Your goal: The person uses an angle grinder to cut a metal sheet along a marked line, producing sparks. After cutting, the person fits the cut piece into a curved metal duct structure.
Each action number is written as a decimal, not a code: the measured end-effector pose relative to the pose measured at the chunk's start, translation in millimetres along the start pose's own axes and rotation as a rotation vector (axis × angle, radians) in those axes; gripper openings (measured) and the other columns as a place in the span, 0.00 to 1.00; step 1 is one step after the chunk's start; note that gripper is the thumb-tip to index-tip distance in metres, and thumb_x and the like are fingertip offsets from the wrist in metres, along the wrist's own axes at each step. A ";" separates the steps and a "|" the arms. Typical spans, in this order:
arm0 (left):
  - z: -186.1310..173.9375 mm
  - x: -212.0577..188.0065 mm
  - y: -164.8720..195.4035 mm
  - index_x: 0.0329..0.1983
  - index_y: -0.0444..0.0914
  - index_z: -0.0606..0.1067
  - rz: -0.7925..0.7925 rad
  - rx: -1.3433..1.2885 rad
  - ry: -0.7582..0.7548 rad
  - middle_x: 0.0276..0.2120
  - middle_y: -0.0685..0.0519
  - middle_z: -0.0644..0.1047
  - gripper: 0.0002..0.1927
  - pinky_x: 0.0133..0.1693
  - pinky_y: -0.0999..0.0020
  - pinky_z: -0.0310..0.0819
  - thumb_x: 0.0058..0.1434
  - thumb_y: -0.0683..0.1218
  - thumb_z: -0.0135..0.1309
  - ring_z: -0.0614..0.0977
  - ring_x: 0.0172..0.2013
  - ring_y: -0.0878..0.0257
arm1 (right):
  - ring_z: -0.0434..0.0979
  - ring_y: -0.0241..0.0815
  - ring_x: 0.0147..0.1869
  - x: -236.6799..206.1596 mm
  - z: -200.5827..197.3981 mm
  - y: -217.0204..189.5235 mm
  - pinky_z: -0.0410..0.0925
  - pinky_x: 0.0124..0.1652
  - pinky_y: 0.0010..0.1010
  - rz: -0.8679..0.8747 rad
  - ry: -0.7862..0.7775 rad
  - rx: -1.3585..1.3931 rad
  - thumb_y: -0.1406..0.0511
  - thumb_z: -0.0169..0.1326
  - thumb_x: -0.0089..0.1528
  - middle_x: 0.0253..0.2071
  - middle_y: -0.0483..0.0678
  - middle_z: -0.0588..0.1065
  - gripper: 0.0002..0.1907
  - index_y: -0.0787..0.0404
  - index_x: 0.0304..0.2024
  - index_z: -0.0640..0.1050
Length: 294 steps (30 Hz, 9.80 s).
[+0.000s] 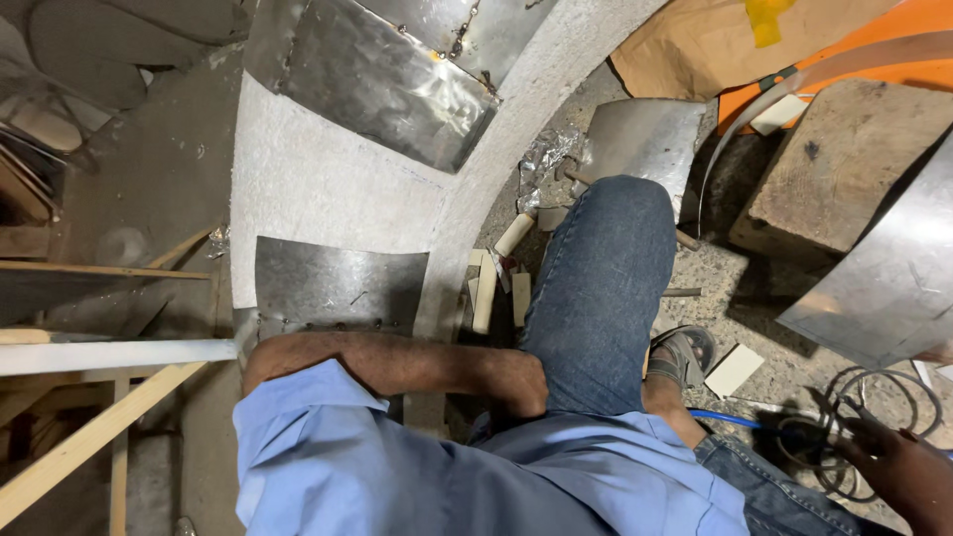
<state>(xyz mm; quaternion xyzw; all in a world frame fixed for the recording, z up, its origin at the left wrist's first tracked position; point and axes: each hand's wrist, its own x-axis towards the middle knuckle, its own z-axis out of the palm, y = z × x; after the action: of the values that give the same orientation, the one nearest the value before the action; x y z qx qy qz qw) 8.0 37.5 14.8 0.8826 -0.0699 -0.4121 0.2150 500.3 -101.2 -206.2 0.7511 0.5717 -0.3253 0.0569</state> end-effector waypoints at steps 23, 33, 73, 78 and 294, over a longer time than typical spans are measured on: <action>12.3 -0.1 -1.9 0.30 0.42 0.83 -0.075 -0.059 -0.061 0.36 0.52 0.84 0.16 0.45 0.58 0.80 0.43 0.55 0.72 0.85 0.43 0.54 | 0.90 0.40 0.43 6.5 1.8 -11.5 0.80 0.46 0.32 0.013 0.080 -0.007 0.44 0.61 0.61 0.37 0.47 0.87 0.30 0.49 0.60 0.82; 14.7 -10.1 -3.5 0.29 0.43 0.83 -0.054 -0.020 0.079 0.37 0.52 0.85 0.10 0.45 0.60 0.81 0.46 0.50 0.69 0.86 0.43 0.56 | 0.90 0.40 0.41 2.8 -11.1 -22.8 0.79 0.41 0.31 -0.034 0.089 0.033 0.45 0.61 0.61 0.39 0.46 0.87 0.31 0.48 0.63 0.82; 19.5 15.1 -3.6 0.37 0.44 0.84 -0.266 -0.266 -0.404 0.39 0.46 0.83 0.06 0.47 0.55 0.79 0.61 0.49 0.60 0.84 0.43 0.49 | 0.81 0.51 0.57 -39.1 -90.2 -66.6 0.71 0.56 0.45 0.225 -0.079 0.225 0.50 0.59 0.62 0.54 0.49 0.80 0.28 0.43 0.64 0.75; 1.1 15.6 0.5 0.39 0.45 0.83 -0.296 -0.317 -0.487 0.40 0.48 0.83 0.05 0.48 0.56 0.79 0.62 0.49 0.60 0.84 0.43 0.51 | 0.80 0.51 0.57 -38.5 -91.8 -66.0 0.72 0.56 0.45 0.214 -0.076 0.207 0.50 0.60 0.62 0.53 0.49 0.81 0.28 0.44 0.64 0.75; -251.5 219.3 -125.1 0.66 0.40 0.74 -0.227 -0.160 1.167 0.71 0.41 0.67 0.25 0.70 0.39 0.56 0.67 0.51 0.57 0.64 0.71 0.43 | 0.76 0.52 0.30 -37.1 -70.3 8.3 0.74 0.30 0.45 0.372 0.941 2.806 0.58 0.59 0.55 0.32 0.50 0.73 0.16 0.59 0.37 0.71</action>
<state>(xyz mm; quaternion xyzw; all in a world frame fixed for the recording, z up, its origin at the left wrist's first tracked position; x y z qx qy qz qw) 334.5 164.8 -50.0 0.9461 0.1856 0.1163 0.2385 532.5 -102.3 -133.1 0.2862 -0.3354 -0.3185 -0.8391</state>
